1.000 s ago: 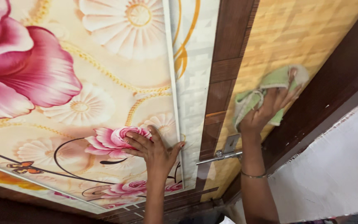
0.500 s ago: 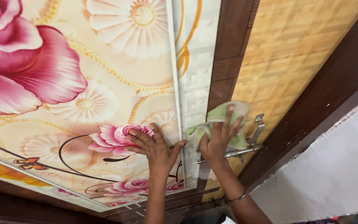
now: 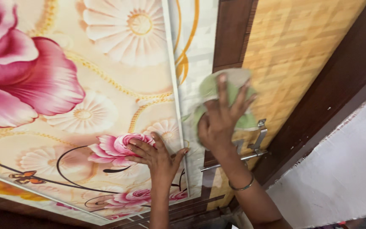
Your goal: The person wipes the surface of a wooden door with a floral design using a green cloth. They clean the door handle, the latch, and the surrounding frame repeatedly.
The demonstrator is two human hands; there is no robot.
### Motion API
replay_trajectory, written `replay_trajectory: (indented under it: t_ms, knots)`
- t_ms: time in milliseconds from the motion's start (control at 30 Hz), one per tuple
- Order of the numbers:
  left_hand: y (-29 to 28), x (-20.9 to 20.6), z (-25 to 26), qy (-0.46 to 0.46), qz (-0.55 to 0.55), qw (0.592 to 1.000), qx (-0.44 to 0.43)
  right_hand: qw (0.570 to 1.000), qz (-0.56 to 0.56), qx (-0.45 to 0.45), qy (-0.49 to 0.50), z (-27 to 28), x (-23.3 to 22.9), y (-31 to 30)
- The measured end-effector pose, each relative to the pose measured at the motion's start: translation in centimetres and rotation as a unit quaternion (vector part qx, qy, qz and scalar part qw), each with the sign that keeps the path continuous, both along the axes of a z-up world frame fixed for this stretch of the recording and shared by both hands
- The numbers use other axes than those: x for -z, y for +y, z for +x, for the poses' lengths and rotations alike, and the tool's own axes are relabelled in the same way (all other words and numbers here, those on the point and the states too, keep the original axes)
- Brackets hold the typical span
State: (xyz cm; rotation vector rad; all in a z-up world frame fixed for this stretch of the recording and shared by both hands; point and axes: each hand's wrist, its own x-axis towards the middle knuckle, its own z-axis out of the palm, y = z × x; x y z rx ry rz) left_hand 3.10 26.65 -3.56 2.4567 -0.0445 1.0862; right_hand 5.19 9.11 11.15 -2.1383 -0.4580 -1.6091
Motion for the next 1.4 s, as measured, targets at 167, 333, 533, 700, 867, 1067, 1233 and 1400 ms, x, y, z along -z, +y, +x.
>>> replay_trajectory:
  t_ms: [167, 333, 533, 700, 867, 1067, 1233, 1400]
  knots:
    - [0.1, 0.2, -0.2, 0.018, -0.012, 1.000, 0.003, 0.997, -0.074, -0.031, 0.018, -1.3, 6.8, -0.5]
    - [0.2, -0.1, 0.0, 0.015, -0.006, 1.000, -0.002, 0.996, -0.082, 0.044, 0.016, 0.2, 10.6, -4.1]
    - [-0.2, -0.6, -0.4, 0.001, -0.022, 1.000, 0.012, 0.991, 0.073, 0.064, 0.087, -0.1, 3.9, -7.2]
    - [-0.3, -0.4, -0.5, -0.001, -0.036, 0.999, 0.021, 0.995, 0.073, 0.064, 0.016, 1.2, -0.6, -2.5]
    - [0.2, 0.5, -0.2, 0.031, -0.012, 0.999, -0.004, 0.994, -0.086, -0.010, -0.064, -0.1, 1.1, 6.2]
    - [0.6, 0.9, 0.1, 0.011, -0.004, 1.000, -0.010, 0.983, -0.125, -0.071, -0.114, -0.2, 2.6, 6.7]
    - [0.3, 0.3, -0.1, 0.041, -0.021, 0.999, -0.005, 0.989, -0.080, -0.053, -0.111, 2.2, 1.8, 1.0]
    - [-0.4, -0.8, -0.7, 0.058, -0.031, 0.998, -0.019, 0.996, 0.055, 0.011, -0.072, 3.4, -1.1, -8.7]
